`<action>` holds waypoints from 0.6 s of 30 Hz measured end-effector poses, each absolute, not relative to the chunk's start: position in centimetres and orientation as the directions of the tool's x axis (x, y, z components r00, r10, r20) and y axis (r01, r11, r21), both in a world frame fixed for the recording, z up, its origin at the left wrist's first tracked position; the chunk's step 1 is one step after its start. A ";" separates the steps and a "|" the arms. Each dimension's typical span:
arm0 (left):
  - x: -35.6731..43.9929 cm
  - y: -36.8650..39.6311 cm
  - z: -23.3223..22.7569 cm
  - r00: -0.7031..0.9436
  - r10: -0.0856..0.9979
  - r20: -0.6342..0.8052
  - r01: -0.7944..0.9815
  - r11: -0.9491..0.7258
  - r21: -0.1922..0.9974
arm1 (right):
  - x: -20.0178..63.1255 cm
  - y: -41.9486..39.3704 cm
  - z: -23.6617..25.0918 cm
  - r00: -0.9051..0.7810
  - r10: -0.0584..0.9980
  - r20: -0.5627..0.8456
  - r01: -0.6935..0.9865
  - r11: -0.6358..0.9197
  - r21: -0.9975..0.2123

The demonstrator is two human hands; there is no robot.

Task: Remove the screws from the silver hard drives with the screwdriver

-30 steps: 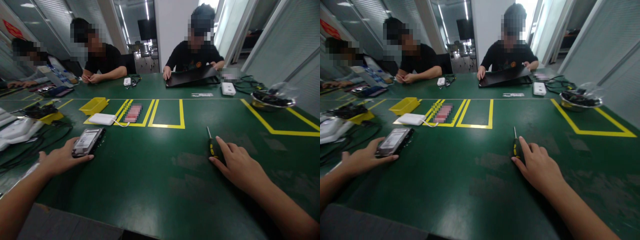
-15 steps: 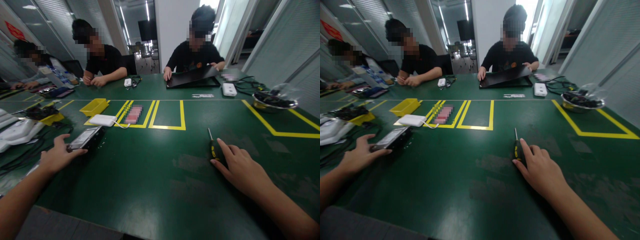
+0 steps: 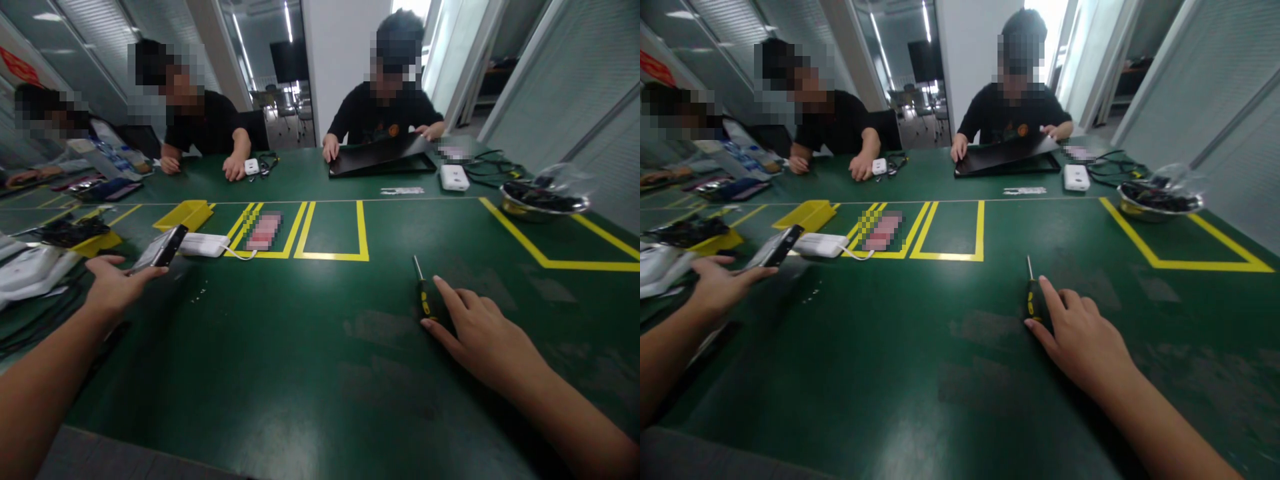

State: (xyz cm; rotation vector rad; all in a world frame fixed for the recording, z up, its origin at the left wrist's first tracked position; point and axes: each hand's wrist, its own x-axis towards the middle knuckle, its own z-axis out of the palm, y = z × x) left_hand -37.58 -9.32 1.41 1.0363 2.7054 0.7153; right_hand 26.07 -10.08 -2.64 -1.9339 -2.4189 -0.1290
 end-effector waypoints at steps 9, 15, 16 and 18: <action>-35.4 -8.2 1.6 -0.800 0.596 -0.064 0.475 0.697 0.538 | 26.3 -9.9 -2.8 -0.236 0.967 0.094 0.972 0.235 0.022; -36.9 -6.9 0.3 -0.746 0.665 -0.046 0.562 0.664 0.493 | 26.4 -9.9 -2.7 -0.233 0.968 0.090 0.972 0.233 0.014; -37.4 -6.7 0.0 -0.727 0.685 -0.044 0.586 0.653 0.479 | 26.4 -9.9 -2.7 -0.233 0.968 0.090 0.972 0.233 0.011; -38.6 -6.4 -0.7 -0.671 0.741 -0.037 0.650 0.612 0.451 | 26.4 -9.9 -2.6 -0.235 0.968 0.086 0.972 0.235 0.007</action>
